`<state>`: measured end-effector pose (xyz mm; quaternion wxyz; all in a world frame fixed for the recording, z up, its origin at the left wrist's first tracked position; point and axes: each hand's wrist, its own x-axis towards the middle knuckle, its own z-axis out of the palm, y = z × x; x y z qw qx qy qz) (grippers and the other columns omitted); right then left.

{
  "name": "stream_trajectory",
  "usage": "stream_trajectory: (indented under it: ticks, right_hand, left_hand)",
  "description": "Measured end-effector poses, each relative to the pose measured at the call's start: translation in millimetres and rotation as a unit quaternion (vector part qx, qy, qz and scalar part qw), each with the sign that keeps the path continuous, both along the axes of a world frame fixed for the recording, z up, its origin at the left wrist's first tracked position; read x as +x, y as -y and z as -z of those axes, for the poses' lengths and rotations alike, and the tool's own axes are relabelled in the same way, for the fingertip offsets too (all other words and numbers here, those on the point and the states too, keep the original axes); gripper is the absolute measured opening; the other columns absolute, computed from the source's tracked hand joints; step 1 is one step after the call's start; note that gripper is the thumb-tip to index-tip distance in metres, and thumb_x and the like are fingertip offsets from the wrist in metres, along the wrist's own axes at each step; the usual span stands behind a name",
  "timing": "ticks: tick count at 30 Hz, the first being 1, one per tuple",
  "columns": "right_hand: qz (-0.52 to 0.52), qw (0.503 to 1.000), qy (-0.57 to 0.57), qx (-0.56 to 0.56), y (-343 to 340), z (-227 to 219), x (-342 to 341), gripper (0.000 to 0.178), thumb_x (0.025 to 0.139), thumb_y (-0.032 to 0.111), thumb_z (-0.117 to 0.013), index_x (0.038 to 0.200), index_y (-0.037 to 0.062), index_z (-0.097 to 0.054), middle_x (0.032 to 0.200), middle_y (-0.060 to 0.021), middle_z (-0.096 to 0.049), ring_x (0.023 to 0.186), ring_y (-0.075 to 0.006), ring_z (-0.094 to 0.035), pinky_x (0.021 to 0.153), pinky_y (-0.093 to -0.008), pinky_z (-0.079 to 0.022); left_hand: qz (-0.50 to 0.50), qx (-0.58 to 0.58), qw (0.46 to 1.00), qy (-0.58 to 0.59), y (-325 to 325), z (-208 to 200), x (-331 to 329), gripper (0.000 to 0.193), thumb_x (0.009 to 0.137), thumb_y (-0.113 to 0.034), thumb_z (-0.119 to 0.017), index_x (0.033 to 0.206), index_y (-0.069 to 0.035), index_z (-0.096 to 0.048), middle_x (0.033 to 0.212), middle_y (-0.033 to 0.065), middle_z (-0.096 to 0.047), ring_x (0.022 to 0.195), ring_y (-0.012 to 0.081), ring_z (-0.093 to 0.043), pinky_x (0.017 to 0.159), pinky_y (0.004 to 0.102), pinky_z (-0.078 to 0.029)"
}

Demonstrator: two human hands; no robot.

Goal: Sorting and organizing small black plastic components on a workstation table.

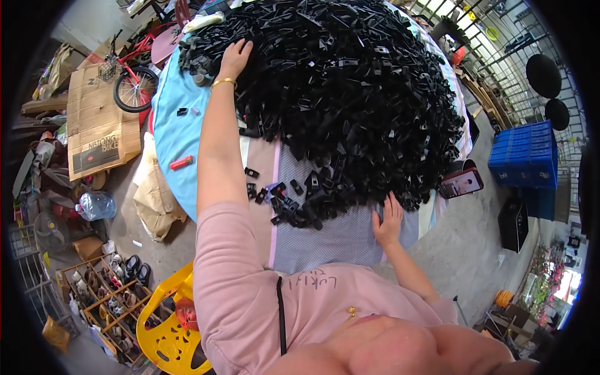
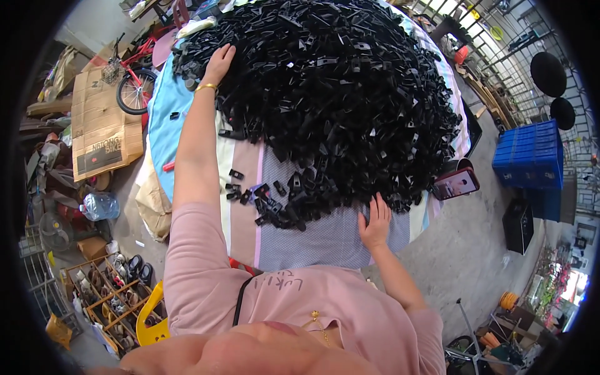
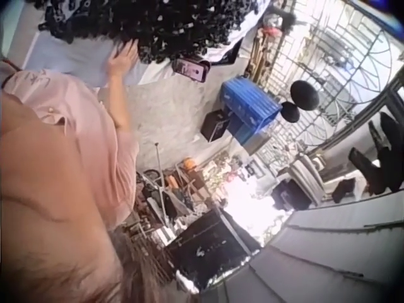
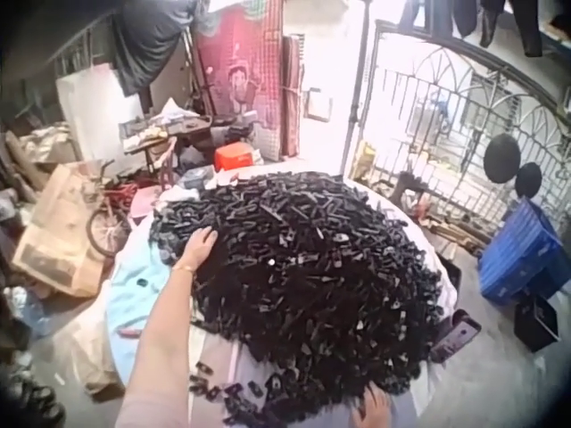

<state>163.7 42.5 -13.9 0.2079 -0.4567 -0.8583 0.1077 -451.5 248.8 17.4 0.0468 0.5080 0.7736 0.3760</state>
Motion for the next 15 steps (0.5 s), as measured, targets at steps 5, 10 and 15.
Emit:
stream_trajectory:
  ticks: [5,10,15]
  right_hand:
    - [0.004,1.0,0.019,-0.007,-3.4,-0.5,0.5,0.06,0.079,0.02,-0.062,0.131,-0.0022,-0.04,0.14,-0.0222,-0.039,0.122,-0.0401,-0.041,0.104,-0.0488,-0.03]
    - [-0.007,0.999,0.023,-0.024,-8.3,-5.7,-4.1,0.061,0.079,0.019,-0.061,0.131,-0.0031,-0.038,0.141,-0.0225,-0.038,0.123,-0.0417,-0.04,0.104,-0.0497,-0.03]
    - [-0.013,0.999,0.042,-0.013,-8.1,-7.6,-5.5,0.061,0.08,0.021,-0.06,0.131,-0.0033,-0.038,0.142,-0.0217,-0.036,0.124,-0.0408,-0.038,0.104,-0.0503,-0.028]
  left_hand:
    - [-0.088,-0.068,0.994,0.014,-31.2,-24.2,31.4,0.086,0.075,-0.075,-0.051,0.137,-0.015,-0.046,0.121,0.0237,-0.059,0.118,0.0347,-0.054,0.102,0.0437,-0.037]
    - [-0.04,-0.002,0.999,0.029,-1.0,-4.8,32.6,0.07,0.079,-0.062,-0.06,0.128,-0.013,-0.054,0.108,0.0237,-0.064,0.104,0.0364,-0.061,0.088,0.0381,-0.048]
    - [-0.004,0.004,0.996,0.094,39.7,15.9,66.1,0.055,0.084,-0.045,-0.063,0.123,-0.007,-0.057,0.11,0.019,-0.065,0.105,0.0329,-0.061,0.089,0.0353,-0.047]
